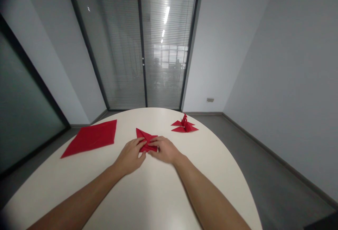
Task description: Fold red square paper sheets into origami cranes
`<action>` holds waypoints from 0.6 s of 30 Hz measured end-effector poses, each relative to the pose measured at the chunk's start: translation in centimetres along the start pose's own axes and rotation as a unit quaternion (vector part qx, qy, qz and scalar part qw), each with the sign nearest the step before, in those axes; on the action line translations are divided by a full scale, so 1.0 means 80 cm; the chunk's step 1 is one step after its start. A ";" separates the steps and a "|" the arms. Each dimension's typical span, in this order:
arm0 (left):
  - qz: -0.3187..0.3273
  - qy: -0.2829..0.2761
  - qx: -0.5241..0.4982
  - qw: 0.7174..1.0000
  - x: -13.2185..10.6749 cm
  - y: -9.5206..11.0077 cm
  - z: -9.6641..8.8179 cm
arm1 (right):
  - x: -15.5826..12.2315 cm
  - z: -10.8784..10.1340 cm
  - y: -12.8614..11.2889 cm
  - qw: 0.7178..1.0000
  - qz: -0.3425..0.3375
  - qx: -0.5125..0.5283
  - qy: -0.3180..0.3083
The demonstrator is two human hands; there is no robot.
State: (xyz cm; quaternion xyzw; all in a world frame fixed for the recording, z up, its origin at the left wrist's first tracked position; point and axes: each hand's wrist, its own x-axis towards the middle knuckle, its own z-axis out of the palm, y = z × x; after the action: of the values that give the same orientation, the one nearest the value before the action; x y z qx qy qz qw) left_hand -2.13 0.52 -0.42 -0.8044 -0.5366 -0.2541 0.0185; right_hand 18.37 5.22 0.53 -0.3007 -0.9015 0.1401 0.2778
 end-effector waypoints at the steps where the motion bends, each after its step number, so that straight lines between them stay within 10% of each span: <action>1: -0.001 0.003 -0.006 1.000 0.000 0.000 0.000 | 0.000 0.001 0.001 1.000 0.006 -0.004 0.001; 18: -0.004 0.002 -0.004 1.000 0.006 0.002 -0.010 | 0.000 -0.006 -0.012 0.999 0.039 -0.028 0.002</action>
State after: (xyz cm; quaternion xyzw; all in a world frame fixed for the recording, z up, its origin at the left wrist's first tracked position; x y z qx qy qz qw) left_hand -2.16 0.61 0.56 -0.8019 -0.5386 -0.2580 0.0161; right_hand 18.19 4.48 1.31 -0.3435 -0.8922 0.1252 0.2651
